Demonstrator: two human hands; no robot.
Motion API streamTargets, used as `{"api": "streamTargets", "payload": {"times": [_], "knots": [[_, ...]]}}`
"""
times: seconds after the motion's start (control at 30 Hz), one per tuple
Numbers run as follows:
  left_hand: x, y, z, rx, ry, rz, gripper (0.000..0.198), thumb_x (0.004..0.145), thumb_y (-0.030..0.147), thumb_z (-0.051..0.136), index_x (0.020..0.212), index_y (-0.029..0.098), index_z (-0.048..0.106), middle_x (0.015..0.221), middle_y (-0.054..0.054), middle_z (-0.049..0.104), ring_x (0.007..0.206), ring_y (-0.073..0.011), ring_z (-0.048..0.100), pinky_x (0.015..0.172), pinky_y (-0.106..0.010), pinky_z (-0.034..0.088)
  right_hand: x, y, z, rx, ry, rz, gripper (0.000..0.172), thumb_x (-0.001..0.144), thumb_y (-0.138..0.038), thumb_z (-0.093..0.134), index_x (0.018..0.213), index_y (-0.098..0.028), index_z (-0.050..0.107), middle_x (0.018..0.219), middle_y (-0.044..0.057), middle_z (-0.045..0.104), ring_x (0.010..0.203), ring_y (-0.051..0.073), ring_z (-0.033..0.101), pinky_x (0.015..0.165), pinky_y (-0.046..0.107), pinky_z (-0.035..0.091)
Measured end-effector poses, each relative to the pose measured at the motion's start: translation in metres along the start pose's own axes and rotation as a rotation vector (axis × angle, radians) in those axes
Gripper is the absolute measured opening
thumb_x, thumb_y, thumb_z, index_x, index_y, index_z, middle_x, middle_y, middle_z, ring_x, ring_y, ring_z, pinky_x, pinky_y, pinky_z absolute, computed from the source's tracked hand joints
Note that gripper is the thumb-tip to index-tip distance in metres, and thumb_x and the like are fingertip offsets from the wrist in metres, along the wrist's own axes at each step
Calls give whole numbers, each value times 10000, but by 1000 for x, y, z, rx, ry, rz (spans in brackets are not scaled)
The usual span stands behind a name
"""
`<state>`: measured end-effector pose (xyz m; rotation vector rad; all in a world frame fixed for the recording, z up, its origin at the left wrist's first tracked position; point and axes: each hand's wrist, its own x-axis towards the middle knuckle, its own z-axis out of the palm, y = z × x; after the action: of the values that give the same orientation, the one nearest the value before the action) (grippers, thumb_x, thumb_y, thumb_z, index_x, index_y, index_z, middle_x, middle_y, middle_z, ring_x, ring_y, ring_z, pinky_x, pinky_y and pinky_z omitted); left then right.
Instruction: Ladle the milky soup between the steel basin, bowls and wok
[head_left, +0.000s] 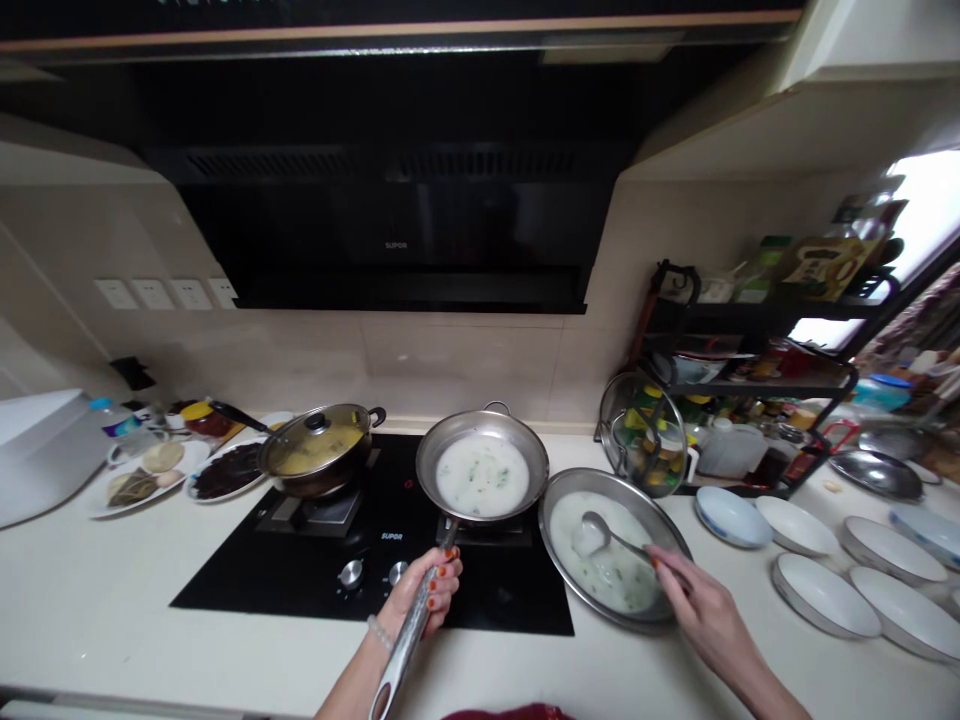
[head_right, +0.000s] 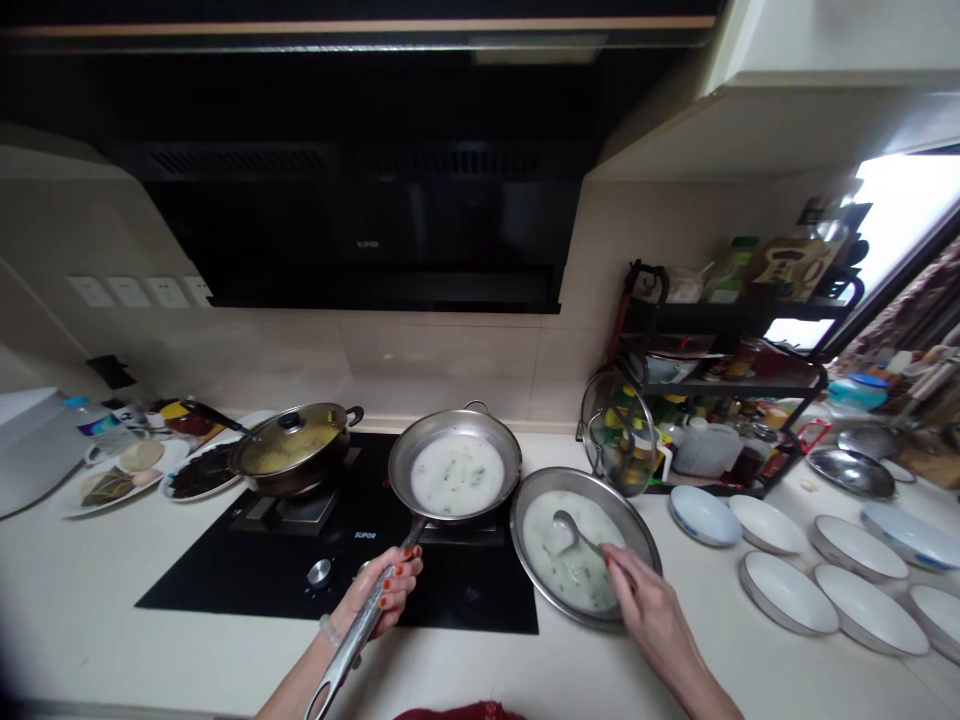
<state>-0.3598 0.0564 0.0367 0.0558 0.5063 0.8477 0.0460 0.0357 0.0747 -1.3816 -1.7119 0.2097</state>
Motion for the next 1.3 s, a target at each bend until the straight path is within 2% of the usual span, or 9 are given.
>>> {"api": "streamTargets", "payload": {"times": [0.1,0.23,0.3,0.43,0.57,0.73,0.87,1.1,1.3], "knots": [[0,0,1,-1,10,-17,147,847,156,599,742,140,496,546,82,392,345,2,282,313,-93,188,-6,6,1,-191,-114,-348,298,929,-325,478,1017,-237,748,954,95,745,851,216,731,708,259,588],[1,-1,1,-4,5,5,133,833,149,611,743,125,515,543,86,370,352,5,293,313,-89,166,6,-4,-6,-212,-88,-431,307,941,-292,468,1081,-250,738,960,83,740,865,197,728,746,243,584],[1,-1,0,0,-3,25,112,818,140,624,764,117,529,556,85,377,361,9,304,317,-85,161,16,-14,-9,-110,7,-337,269,913,-304,520,1058,-244,738,965,72,749,857,205,732,802,273,582],[2,-2,-1,18,-8,37,97,807,134,630,789,120,535,566,85,373,372,7,309,322,-84,160,38,-39,2,157,181,85,291,852,-403,587,1000,-195,726,797,75,757,681,224,733,722,309,606],[3,-2,-1,16,-4,37,99,805,135,627,795,126,529,569,85,369,379,2,325,323,-83,159,62,-56,40,330,138,370,335,789,-460,610,959,-198,731,775,92,763,786,281,745,769,371,601],[7,-1,-5,21,-4,32,107,790,138,624,798,131,517,577,88,361,368,2,309,322,-91,133,92,-60,94,433,4,453,303,741,-371,555,925,-210,734,713,78,753,854,295,740,878,417,554],[8,-1,-8,44,-35,36,106,786,144,628,808,132,525,579,85,359,376,-4,314,330,-94,139,104,-57,119,471,-60,477,266,691,-321,559,852,-199,732,641,57,734,799,293,742,871,430,551],[11,0,-16,83,-43,0,114,811,183,607,761,161,507,551,89,333,349,-20,277,319,-120,121,105,-48,129,622,-47,616,109,679,-314,600,711,-230,660,564,58,704,575,265,714,641,394,605],[9,-1,-11,55,-37,32,103,793,160,626,785,141,525,569,79,380,372,-11,313,331,-104,148,102,-52,121,753,-15,666,41,667,-280,645,688,-249,663,614,66,723,620,266,723,688,394,613]]}}
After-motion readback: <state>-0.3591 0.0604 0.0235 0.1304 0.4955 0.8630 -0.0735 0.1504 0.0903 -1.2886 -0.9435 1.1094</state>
